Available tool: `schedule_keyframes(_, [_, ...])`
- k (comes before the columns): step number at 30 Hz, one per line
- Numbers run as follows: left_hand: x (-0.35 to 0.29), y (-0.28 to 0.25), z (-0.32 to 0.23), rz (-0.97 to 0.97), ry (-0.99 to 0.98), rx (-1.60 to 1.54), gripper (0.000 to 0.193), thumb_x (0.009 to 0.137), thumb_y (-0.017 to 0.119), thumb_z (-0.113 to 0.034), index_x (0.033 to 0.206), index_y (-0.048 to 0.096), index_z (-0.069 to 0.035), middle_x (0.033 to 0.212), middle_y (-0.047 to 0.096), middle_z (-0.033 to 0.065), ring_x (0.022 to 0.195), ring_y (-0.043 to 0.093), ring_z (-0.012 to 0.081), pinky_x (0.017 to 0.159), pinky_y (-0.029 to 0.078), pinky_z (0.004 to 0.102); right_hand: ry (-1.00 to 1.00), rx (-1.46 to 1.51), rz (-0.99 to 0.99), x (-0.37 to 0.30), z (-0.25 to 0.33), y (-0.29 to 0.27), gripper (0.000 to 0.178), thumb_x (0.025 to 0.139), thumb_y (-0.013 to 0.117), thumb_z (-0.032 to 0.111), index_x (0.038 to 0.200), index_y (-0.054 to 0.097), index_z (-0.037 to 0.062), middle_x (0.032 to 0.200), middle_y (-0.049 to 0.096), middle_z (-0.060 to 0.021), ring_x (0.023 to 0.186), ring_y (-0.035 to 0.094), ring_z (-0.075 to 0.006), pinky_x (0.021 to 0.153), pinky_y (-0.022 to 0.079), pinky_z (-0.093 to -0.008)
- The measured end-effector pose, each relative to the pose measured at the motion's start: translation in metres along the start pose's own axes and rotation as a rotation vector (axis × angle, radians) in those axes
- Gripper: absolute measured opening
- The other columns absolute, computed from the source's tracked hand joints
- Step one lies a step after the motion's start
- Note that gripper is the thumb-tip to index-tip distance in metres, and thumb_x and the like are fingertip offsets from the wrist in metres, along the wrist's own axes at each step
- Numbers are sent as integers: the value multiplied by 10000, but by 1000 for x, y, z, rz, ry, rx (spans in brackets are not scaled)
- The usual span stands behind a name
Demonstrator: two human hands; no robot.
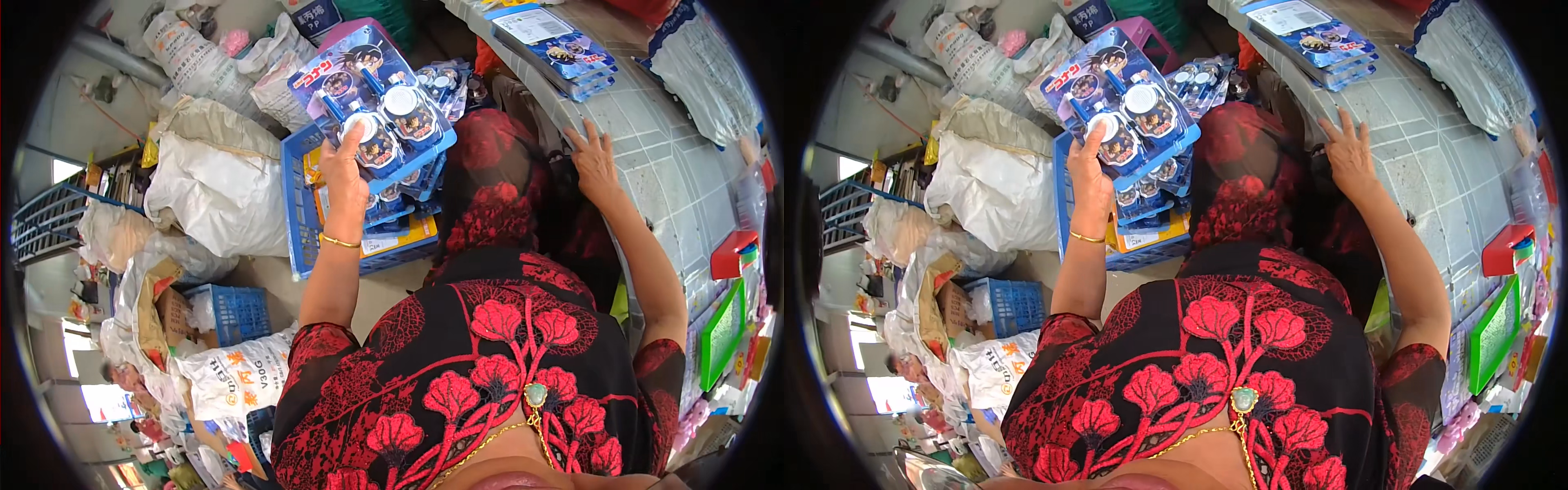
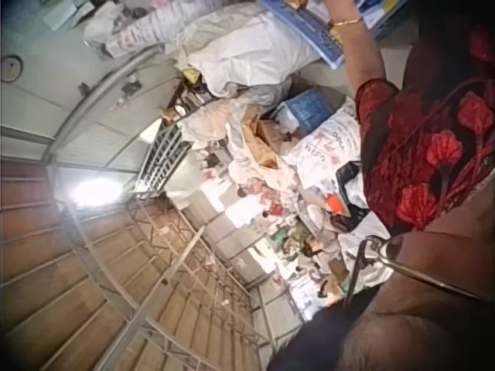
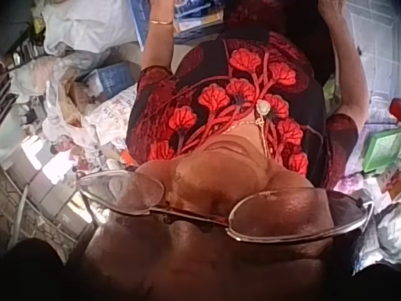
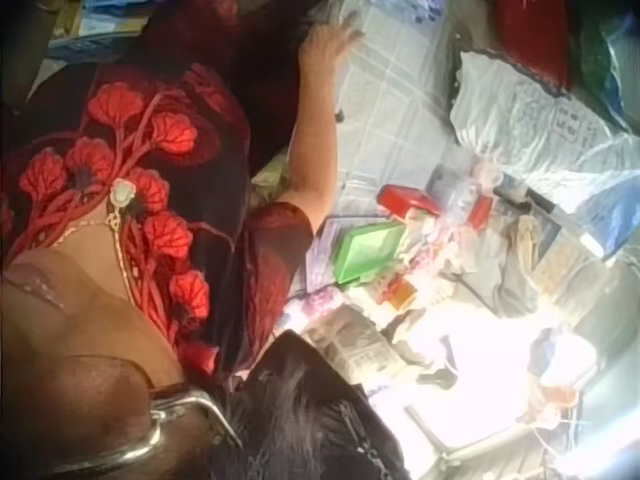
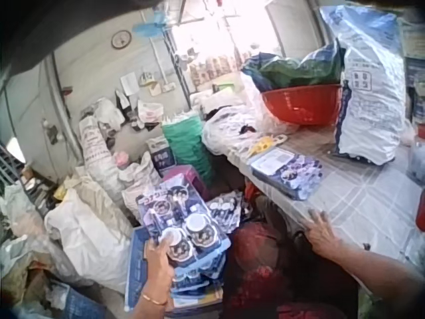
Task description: Packing toy sets into cardboard boxes and organizing them into a plastic crate for storage or shipping.
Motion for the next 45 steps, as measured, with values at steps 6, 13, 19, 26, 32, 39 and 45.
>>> schedule_keyframes(6, [23, 2, -33, 28, 78, 62, 296, 742, 736, -50, 993, 590, 7, 969, 644, 95, 806, 630, 170, 726, 527, 300, -6, -55, 61, -10, -19, 17, 162, 721, 613, 80, 850, 705, 45, 1381, 394, -21, 1346, 242, -316, 1003, 290, -548])
schedule_keyframes(13, [-2, -7, -79, -43, 258, 155, 369, 743, 736, -58, 1071, 587, 22, 995, 642, 104, 845, 645, 202, 744, 542, 330, -87, -82, -38, -8, -45, 80, 150, 706, 588, 34, 840, 656, 28, 1386, 370, -63, 1340, 236, -361, 985, 313, -593])
schedule_keyframes(19, [-38, 5, -82, -94, 225, 151, 296, 789, 682, -90, 1030, 600, 61, 1000, 644, 136, 872, 649, 217, 753, 546, 337, -104, 19, -76, 8, -54, 103, 110, 711, 585, 37, 807, 637, 48, 1393, 369, -57, 1339, 241, -362, 972, 317, -610])
schedule_keyframes(26, [-30, 48, -121, 7, 224, 243, 396, 828, 658, -176, 1158, 551, 16, 1114, 622, 123, 975, 627, 236, 851, 516, 380, -146, -127, 13, 18, -51, 113, 261, 786, 547, 151, 995, 678, 67, 1406, 377, -67, 1331, 251, -408, 950, 317, -640])
schedule_keyframes(32, [-34, 79, -177, -16, 364, 366, 325, 820, 660, -127, 1104, 579, 8, 1056, 648, 117, 922, 649, 234, 821, 538, 380, -190, -369, 16, 17, -36, 94, 344, 785, 560, 184, 1089, 666, 62, 1414, 374, -75, 1327, 255, -422, 926, 337, -639])
schedule_keyframes(39, [-28, 91, -199, -40, 384, 325, 287, 840, 629, -52, 1105, 591, 51, 1128, 619, 166, 1042, 608, 245, 923, 493, 385, -185, -436, 19, 6, -28, 78, 258, 776, 574, 170, 976, 708, 78, 1389, 408, -69, 1310, 279, -432, 900, 346, -615])
schedule_keyframes(45, [-40, 83, -155, 5, 268, 328, 308, 795, 690, -141, 1057, 603, -4, 1006, 664, 123, 859, 662, 243, 780, 551, 413, -206, -415, -1, 5, -23, 69, 255, 791, 559, 170, 988, 699, 90, 1399, 399, -67, 1317, 269, -438, 905, 349, -612])
Point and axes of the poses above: each hand's wrist, its own x-axis towards the middle knuckle, its own y-axis out of the palm, z = x × y, the point moved 3 cm from there along x, towards the middle knuckle
